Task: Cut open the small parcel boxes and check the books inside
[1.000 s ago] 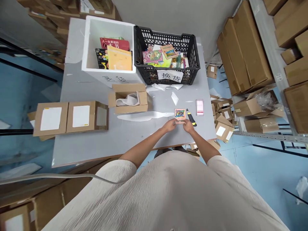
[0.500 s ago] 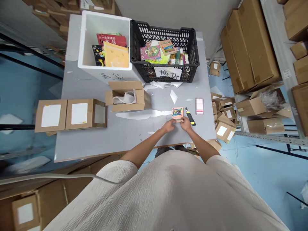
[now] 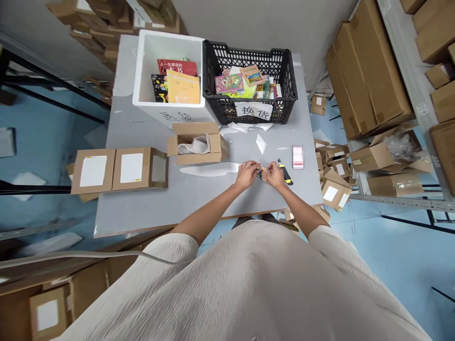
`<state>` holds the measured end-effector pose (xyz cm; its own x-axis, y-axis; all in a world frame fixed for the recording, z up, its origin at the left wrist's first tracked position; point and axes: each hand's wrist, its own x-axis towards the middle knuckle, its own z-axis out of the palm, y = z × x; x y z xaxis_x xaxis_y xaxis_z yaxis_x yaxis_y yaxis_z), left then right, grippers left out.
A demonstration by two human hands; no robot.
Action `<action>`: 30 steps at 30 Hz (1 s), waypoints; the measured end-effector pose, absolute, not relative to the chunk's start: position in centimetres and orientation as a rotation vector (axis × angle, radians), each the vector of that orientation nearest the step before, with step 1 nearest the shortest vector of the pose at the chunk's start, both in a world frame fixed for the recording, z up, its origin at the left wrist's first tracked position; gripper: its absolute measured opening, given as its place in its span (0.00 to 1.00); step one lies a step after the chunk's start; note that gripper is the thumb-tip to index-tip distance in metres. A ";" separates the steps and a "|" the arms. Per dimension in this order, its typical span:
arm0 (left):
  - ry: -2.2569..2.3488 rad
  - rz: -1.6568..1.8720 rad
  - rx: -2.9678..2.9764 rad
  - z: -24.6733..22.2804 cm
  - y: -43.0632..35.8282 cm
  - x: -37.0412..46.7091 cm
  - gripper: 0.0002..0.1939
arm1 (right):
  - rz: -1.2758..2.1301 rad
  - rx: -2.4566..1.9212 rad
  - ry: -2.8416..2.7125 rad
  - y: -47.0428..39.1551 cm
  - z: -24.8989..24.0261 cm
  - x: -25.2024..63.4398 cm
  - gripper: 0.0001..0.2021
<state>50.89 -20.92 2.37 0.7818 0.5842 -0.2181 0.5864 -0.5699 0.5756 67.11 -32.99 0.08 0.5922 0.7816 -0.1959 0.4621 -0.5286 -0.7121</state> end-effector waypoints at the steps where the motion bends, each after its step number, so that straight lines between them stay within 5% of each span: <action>1: 0.859 -0.036 2.339 2.9 -20.5 50.9 0.22 | 0.677 -2.179 -1.046 -32.8 0.5 67.1 0.12; 7: 0.891 -0.138 2.247 2.9 -19.8 49.8 0.14 | 0.657 -2.136 -1.231 -32.3 1.4 66.0 0.15; 13: 1.157 0.157 1.495 1.2 -20.0 48.3 0.09 | 0.535 -2.290 -0.863 -33.2 0.0 65.1 0.29; 20: 1.149 0.394 0.990 0.9 -19.3 46.7 0.11 | 1.058 -1.973 -0.584 -32.3 0.3 63.8 0.09; 30: 1.246 0.511 1.008 1.0 -18.3 44.9 0.12 | 1.016 -1.810 -0.618 -30.6 3.2 61.9 0.18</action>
<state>44.90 -18.28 1.02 0.2876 0.7952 -0.5338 0.1912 0.4984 0.8456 61.90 -30.62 3.24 0.5297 0.7607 -0.3752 -0.0161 -0.4333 -0.9011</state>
